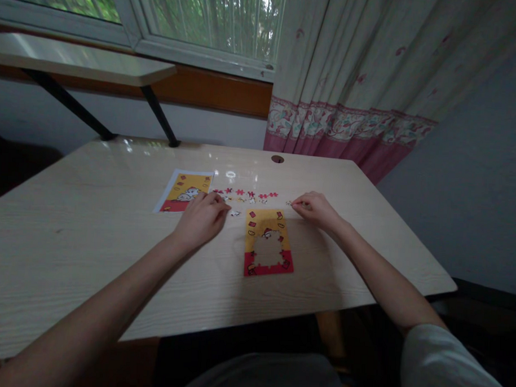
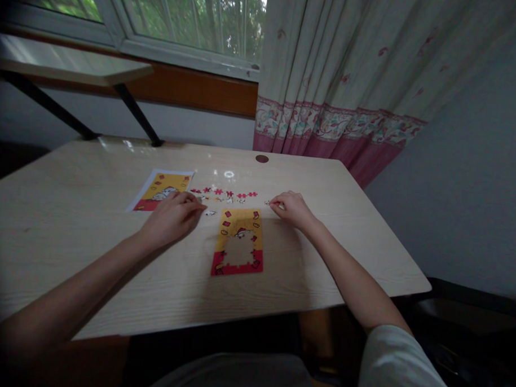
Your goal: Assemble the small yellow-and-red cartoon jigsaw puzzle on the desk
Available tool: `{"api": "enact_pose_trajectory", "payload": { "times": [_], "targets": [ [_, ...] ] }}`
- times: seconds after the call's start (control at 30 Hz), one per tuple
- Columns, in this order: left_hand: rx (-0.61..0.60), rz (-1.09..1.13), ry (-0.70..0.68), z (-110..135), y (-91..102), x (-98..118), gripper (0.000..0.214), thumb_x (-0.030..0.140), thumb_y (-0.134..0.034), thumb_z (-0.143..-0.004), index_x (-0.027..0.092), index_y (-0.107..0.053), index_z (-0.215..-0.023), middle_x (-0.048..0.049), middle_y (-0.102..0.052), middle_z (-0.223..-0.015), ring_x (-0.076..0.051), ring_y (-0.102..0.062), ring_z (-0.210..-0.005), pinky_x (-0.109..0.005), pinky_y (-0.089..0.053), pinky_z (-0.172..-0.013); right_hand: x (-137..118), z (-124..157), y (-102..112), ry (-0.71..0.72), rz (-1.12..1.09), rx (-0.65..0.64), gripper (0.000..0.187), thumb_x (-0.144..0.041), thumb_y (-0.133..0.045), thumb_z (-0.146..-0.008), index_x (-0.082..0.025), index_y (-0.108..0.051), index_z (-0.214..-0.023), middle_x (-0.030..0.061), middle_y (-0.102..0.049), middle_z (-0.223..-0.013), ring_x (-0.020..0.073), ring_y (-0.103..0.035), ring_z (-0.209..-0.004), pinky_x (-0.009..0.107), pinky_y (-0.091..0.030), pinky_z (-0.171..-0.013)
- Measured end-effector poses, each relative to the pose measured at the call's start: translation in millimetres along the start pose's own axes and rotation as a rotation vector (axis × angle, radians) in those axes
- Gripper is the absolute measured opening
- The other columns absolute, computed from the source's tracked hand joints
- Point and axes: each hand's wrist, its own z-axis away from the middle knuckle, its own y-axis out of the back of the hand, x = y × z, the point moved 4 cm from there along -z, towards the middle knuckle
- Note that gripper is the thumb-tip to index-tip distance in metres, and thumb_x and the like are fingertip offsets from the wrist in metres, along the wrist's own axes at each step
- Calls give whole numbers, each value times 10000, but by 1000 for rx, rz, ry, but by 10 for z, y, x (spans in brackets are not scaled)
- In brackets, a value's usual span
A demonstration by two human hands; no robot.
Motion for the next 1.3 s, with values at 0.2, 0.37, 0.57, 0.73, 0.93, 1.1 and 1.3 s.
{"api": "enact_pose_trajectory", "payload": {
  "times": [0.2, 0.37, 0.57, 0.73, 0.93, 1.1, 1.3],
  "targets": [
    [-56, -11, -33, -106, 12, 42, 251, 332, -499, -853, 204, -709, -902, -96, -626, -927, -258, -493, -910, -405, -391, -818, -69, 57, 6, 54, 67, 0, 143, -271, -589, -832, -215, -720, -833, 44, -725, -845, 188, -611, -788, 309, -384, -742],
    [-152, 47, -57, -236, -30, 13, 180, 281, -539, -804, 215, -697, -856, -84, -647, -877, -247, -519, -886, -398, -378, -834, -120, 124, 16, 129, 49, -6, 144, -263, -580, -852, -206, -712, -847, 41, -720, -840, 183, -614, -797, 305, -371, -746],
    [-307, 71, -75, -398, -61, -34, 117, 232, -558, -729, 208, -666, -766, -59, -644, -770, -226, -538, -775, -364, -387, -770, -111, 161, -24, 123, -1, 0, 153, -264, -565, -859, -202, -705, -844, 49, -721, -828, 176, -611, -776, 302, -383, -736],
    [-346, 98, -84, -380, -37, -32, 114, 237, -540, -744, 196, -646, -752, -46, -641, -723, -214, -550, -752, -374, -380, -792, -103, 168, -35, 119, -36, 12, 174, -287, -550, -871, -210, -704, -849, 38, -721, -826, 170, -616, -778, 300, -393, -739],
    [-293, 44, -117, -321, -25, 14, 109, 237, -528, -758, 187, -625, -762, -47, -642, -723, -212, -554, -747, -366, -390, -785, -115, 178, -60, 144, -45, 13, 186, -293, -534, -875, -217, -702, -854, 32, -719, -819, 165, -614, -765, 292, -398, -736],
    [-283, 39, -133, -289, -11, 26, 135, 247, -533, -763, 181, -621, -841, -67, -655, -817, -234, -562, -833, -367, -391, -796, -122, 185, -58, 160, -62, 21, 176, -287, -537, -871, -219, -698, -848, 26, -714, -805, 159, -609, -752, 281, -396, -729],
    [-273, 1, -144, -286, -17, 13, 152, 290, -530, -773, 200, -643, -819, -69, -641, -820, -237, -550, -840, -371, -391, -793, -142, 188, -48, 153, -64, -2, 183, -290, -530, -874, -223, -699, -854, 24, -712, -791, 150, -601, -717, 272, -390, -705]
  ]
}}
